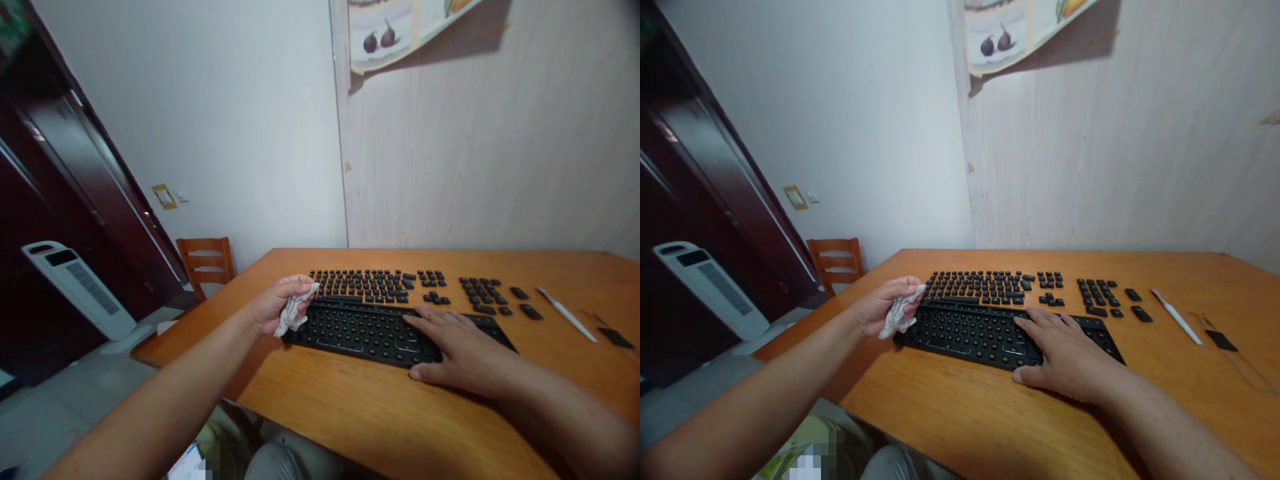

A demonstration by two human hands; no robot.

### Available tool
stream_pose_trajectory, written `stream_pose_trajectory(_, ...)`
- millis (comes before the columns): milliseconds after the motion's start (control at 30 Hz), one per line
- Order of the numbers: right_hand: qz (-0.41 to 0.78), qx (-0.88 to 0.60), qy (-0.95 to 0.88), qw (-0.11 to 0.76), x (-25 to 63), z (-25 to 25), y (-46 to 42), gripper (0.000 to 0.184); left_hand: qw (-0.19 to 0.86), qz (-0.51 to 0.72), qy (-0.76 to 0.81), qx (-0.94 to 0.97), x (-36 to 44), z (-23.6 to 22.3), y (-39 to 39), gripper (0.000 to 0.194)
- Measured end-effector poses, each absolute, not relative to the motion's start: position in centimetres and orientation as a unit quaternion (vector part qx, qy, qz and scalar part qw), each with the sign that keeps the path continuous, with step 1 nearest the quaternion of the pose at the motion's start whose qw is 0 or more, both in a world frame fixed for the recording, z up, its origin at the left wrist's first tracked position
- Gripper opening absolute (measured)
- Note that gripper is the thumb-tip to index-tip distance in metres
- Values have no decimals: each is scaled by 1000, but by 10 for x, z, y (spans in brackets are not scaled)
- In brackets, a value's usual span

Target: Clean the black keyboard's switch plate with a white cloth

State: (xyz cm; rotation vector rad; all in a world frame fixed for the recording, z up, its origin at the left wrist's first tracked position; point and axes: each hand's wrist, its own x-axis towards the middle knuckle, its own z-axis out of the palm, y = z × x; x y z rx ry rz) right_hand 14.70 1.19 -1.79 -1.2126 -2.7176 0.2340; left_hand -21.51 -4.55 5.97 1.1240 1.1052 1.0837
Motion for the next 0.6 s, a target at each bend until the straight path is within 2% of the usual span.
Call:
stream_pose_trajectory(267, 80, -408, -907, 65, 146, -12, 10, 97, 567, 443, 492, 489, -209, 54, -48, 30)
stream_pose_trajectory(367, 85, -404, -908, 74, 145, -11, 9, 97, 516, 404, 543, 525, -201, 51, -48, 30)
stream_pose_trajectory(500, 94, -410, -905, 68, 144, -7, 7, 99, 423, 293, 602, 611, -184, 49, -45, 29)
stream_pose_trajectory(600, 96, -410, -905, 59, 142, -4, 6, 101, 328, 237, 576, 711, -169, 47, -38, 24)
